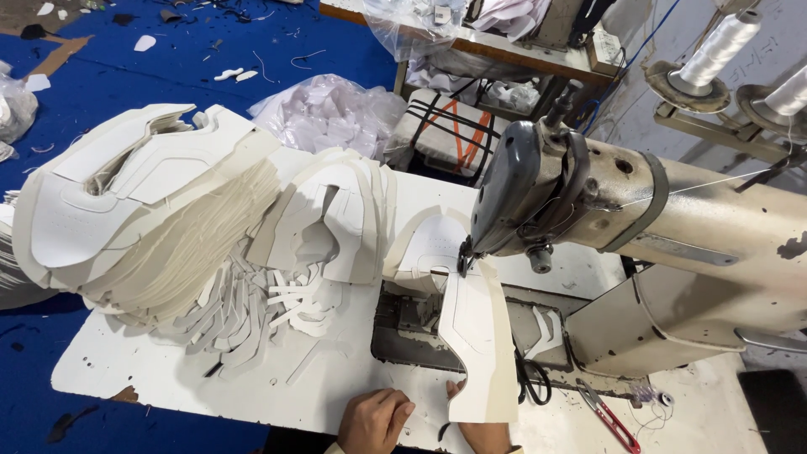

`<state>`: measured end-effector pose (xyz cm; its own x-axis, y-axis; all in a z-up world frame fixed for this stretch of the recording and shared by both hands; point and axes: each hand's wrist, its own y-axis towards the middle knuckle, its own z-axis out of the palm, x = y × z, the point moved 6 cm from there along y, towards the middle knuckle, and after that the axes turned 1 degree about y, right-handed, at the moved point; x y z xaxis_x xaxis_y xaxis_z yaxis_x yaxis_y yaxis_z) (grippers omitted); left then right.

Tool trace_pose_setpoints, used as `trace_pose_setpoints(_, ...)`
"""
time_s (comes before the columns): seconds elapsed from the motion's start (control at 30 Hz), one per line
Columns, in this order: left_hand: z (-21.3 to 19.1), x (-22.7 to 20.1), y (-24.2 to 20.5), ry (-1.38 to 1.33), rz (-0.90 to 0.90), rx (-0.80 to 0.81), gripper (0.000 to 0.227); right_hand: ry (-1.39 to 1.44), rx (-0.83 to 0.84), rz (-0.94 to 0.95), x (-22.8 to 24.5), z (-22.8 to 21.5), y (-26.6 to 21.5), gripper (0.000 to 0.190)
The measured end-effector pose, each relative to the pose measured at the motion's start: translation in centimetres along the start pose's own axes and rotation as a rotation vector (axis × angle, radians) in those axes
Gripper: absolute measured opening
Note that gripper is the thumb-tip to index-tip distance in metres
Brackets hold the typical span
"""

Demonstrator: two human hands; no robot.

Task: The person uses a sewing machine to stitch white shoe parts, specifically attaching smaller pieces to larger shoe uppers. They repeatedly pick up parts from a stack, align them under the needle, sew, and trim excess thread with scissors. The finished pieces are placed back on the table.

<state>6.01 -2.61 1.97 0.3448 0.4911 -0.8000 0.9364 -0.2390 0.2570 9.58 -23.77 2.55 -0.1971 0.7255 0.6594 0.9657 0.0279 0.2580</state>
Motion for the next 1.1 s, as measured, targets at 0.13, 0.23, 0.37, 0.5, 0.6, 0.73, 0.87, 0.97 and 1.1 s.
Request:
trace_pose_setpoints(0.13, -0.2, -0.2, 0.0, 0.011, 0.016, -0.003, 0.042, -0.008, -0.023, -0.048, 0.6, -0.5, 0.1, 0.017)
trace_pose_setpoints(0.23, -0.2, -0.3, 0.1, 0.015, -0.007, 0.005, 0.043, -0.025, -0.028, -0.082, 0.4, -0.3, 0.0, 0.017)
trace_pose_setpoints(0.37, -0.5, -0.8, 0.2, 0.003, -0.030, 0.013, 0.040, -0.032, -0.040, -0.096, 0.4, -0.3, -0.1, 0.016)
trace_pose_setpoints(0.5, -2.1, -2.5, 0.7, -0.037, -0.081, -0.056, 0.035, 0.027, -0.104, -0.149, 0.2, -0.5, -0.2, 0.017)
trace_pose_setpoints(0.6, -2.9, -3.4, 0.8, -0.078, -0.193, -0.026, 0.033, -0.056, -0.173, -0.245, -2.9, 0.2, -1.7, 0.025)
trace_pose_setpoints(0.73, -2.5, -0.9, 1.0, -0.219, -0.287, -0.118, 0.037, 0.481, -0.284, -0.007, -8.7, -1.5, -2.2, 0.042)
trace_pose_setpoints(0.87, -4.2, -3.1, 4.5, -0.443, -0.214, -0.192, 0.044, 1.100, -0.189, 0.342, -2.9, -6.6, -0.2, 0.053)
trace_pose_setpoints(0.97, -5.7, -6.2, 9.6, -0.607, -0.141, -0.187, 0.050, 1.078, -0.051, 0.296, 1.5, -9.5, 1.8, 0.069)
trace_pose_setpoints(1.1, -4.9, -8.7, 13.5, -0.556, -0.143, -0.171, 0.050, 0.832, 0.140, 0.189, 3.7, -9.2, 3.2, 0.069)
